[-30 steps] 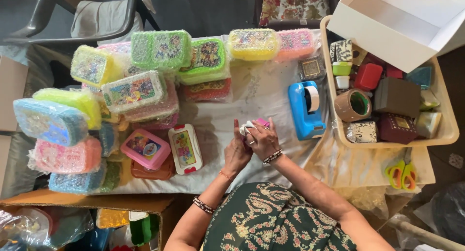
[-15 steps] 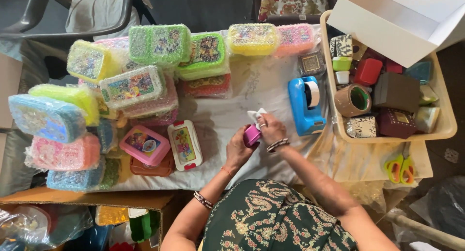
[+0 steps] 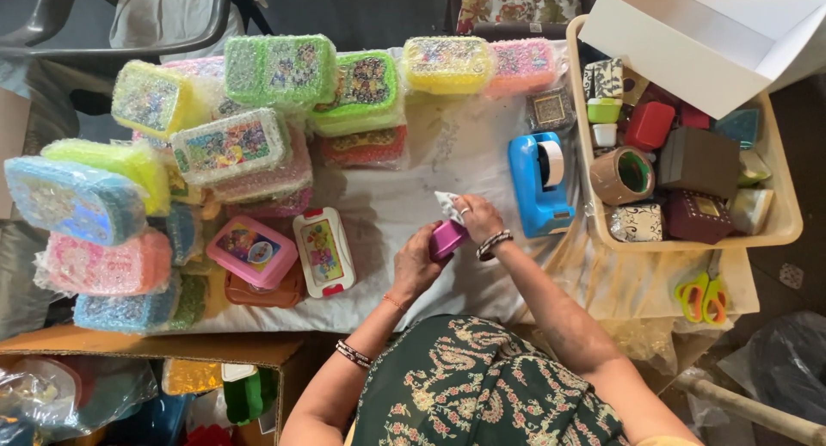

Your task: The recorder is wrapping plastic food containers with bubble wrap and organizing them.

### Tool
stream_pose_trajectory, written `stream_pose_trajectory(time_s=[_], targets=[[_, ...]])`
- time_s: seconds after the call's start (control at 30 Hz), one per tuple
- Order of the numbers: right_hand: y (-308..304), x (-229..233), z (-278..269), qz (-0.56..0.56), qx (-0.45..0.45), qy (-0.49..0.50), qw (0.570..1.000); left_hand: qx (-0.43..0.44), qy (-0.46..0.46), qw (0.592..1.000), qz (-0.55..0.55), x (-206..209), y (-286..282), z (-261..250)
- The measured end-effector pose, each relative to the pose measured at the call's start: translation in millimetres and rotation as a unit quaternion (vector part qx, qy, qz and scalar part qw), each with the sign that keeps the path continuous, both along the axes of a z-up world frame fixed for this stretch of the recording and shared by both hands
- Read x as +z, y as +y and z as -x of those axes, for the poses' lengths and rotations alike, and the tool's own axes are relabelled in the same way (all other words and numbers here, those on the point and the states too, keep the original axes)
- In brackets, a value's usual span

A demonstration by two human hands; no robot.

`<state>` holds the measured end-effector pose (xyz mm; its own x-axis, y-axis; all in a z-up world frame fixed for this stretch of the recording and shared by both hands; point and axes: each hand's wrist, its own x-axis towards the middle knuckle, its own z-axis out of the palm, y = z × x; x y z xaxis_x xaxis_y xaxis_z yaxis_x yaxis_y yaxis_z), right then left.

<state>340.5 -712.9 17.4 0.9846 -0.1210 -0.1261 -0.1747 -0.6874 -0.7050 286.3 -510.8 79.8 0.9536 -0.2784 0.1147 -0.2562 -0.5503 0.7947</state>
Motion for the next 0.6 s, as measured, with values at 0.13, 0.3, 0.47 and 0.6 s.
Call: stream_pose_trajectory(time_s=[0.13,0.3,0.47,0.6], targets=[[-2,-9,-15,-0.144,-0.017,0.051,0.988,0.003,0.045,0.998,0.051,-1,12,2],[-7,-78,-35,-0.385,-0.119,0.015,0.915,0.022,0.149,0.982,0.116,-12,19,-2],[-10,-12,-26,-0.150,-0.215,-0.074,0.962,0.071,0.203,0.959,0.184,-73,26,-15],[31,26,13,0.026,-0.041,-0.220,0.974,0.138,0.258,0.913,0.285,-114,25,-18]])
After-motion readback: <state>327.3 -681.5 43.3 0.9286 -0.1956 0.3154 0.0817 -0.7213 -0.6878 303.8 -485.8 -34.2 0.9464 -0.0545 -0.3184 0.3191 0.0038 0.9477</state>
